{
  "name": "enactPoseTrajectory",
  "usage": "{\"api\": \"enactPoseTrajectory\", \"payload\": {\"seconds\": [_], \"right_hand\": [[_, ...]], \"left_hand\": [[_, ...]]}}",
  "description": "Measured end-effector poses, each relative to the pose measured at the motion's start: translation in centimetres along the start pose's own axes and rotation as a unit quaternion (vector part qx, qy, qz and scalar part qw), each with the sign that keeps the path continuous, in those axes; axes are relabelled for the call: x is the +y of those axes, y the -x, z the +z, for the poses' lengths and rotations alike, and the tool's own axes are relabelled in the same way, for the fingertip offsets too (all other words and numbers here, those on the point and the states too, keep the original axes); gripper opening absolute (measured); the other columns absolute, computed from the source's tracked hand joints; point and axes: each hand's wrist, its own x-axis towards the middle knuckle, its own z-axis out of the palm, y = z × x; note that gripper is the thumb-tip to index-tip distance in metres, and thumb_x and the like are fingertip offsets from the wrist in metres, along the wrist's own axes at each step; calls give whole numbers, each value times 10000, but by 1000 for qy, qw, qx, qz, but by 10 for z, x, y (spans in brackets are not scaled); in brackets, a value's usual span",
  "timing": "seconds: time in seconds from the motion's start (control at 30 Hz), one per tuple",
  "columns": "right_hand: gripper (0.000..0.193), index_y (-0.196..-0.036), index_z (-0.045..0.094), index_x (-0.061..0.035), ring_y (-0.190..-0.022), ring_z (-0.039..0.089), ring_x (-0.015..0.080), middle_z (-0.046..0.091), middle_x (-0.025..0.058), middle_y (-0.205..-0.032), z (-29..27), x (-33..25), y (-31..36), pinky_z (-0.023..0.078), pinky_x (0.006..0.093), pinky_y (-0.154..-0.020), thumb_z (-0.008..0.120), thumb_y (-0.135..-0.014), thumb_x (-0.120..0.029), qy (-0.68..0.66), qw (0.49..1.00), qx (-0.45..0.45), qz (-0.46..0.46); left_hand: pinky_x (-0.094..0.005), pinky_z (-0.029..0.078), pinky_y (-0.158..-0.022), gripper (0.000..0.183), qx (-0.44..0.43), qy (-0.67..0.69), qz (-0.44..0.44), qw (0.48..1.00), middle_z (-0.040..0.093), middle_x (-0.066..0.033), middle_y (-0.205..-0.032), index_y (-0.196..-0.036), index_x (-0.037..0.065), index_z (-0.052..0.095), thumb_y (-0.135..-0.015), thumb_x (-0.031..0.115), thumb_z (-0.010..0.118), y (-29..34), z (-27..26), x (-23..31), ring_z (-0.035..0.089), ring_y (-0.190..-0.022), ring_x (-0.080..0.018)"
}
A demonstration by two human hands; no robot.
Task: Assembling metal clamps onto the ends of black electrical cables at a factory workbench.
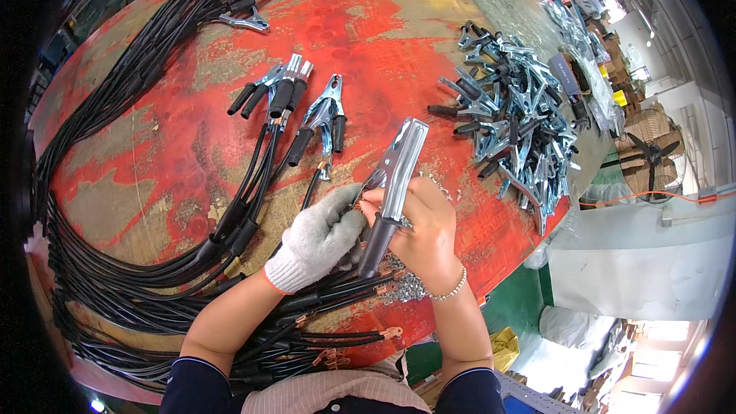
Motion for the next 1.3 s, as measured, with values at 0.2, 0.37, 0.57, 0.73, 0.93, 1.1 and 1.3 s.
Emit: {"api": "enactPoseTrajectory", "payload": {"seconds": [0.2,0.37,0.57,0.73,0.93,1.1,1.3], "right_hand": [[279,-880,726,-105,-696,599,242,639,59,-781,4,3,0,471,340,-591,834,-634,-31,-15,999,29,-26],[214,-863,725,-59,-708,611,223,644,76,-782,3,-1,2,475,313,-636,825,-678,-17,-4,1000,17,-7],[215,-868,723,-58,-694,600,220,631,71,-771,6,3,4,470,313,-632,825,-683,-19,-12,999,31,-1],[223,-862,720,-56,-713,597,219,612,65,-778,5,0,3,467,318,-632,841,-676,-28,-6,999,38,-3],[247,-890,720,-60,-727,599,229,610,76,-814,10,4,8,477,320,-645,842,-677,-30,-11,999,33,-15],[239,-904,734,-72,-739,607,232,617,75,-831,10,1,6,484,316,-653,835,-691,-32,-26,998,55,-12],[234,-892,741,-101,-708,583,234,622,61,-805,9,10,8,466,344,-613,846,-686,-65,-15,998,50,-40]], "left_hand": [[-283,507,-550,391,-8,-3,2,1000,634,-61,-728,-1339,48,498,-964,156,519,0,-1,-1,623,-602,-111],[-284,508,-552,397,-3,1,14,1000,640,-65,-733,-1342,38,494,-964,157,519,-2,0,-7,627,-599,-115],[-279,508,-550,407,-6,-5,16,1000,642,-63,-739,-1347,29,487,-962,158,522,-2,0,-5,627,-596,-113],[-277,508,-549,412,-9,21,-10,1000,636,-55,-731,-1357,48,483,-962,157,520,-1,0,-3,624,-596,-109],[-270,505,-546,413,-7,-1,-8,1000,636,-51,-743,-1361,46,478,-967,162,513,-1,-2,-3,609,-601,-95],[-259,498,-539,397,1,27,24,999,622,-37,-765,-1356,23,475,-980,148,499,-3,2,-14,582,-579,-89],[-232,475,-517,375,6,9,76,997,626,-37,-805,-1350,23,478,-982,92,457,-5,6,-7,569,-592,-72]]}}
